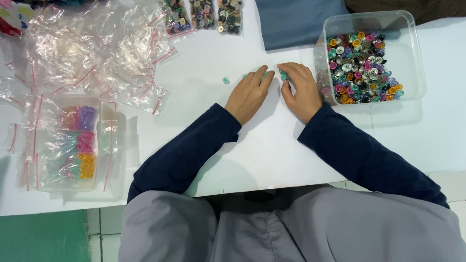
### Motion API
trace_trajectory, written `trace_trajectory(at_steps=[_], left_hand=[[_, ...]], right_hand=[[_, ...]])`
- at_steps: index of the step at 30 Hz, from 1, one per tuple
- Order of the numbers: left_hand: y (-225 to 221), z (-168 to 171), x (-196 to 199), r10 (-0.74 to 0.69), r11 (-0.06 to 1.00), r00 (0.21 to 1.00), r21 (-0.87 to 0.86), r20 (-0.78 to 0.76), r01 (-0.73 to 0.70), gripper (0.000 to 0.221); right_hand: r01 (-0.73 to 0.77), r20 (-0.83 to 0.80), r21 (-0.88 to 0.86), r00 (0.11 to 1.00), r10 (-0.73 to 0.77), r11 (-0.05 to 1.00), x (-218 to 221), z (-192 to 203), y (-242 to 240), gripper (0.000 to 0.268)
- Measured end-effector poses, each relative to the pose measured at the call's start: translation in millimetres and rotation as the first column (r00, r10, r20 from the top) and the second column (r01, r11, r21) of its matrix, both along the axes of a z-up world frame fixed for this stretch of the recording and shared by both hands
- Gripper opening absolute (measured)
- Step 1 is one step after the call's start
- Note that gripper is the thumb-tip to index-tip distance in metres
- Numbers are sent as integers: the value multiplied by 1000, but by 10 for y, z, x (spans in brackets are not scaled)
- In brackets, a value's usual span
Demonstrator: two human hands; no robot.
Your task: Sort buttons by color from a mixed container into small plastic bags
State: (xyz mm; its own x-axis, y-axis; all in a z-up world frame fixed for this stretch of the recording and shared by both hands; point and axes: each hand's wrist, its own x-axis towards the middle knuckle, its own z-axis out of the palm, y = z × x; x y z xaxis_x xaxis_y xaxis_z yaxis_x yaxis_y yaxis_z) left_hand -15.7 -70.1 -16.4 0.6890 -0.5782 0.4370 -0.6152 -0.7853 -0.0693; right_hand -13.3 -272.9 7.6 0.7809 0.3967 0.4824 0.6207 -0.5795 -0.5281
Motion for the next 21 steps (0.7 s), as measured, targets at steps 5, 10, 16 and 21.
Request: trace_trajectory(at_steps=[5, 10, 16, 21], left_hand=[[-1, 24, -10, 9, 1000, 1000, 10, -14, -9, 41], [-1, 22, -1, 3, 1000, 1000, -16, -3, -3, 40], [-25, -4, 45, 12, 998, 995, -61, 98, -7, 36], [-97, 337, 24, -109, 918, 994, -386, -14, 95, 40]], right_hand=[[-8, -14, -2, 1000, 8, 1000, -15, 55, 13, 38], [-2, -27, -18, 1000, 2, 1000, -17, 49, 5, 40], [2, -36, 13, 999, -2, 1000, -68, 116, 27, 42], [127, -10, -71, 992, -128, 989, -233, 172, 2, 64]])
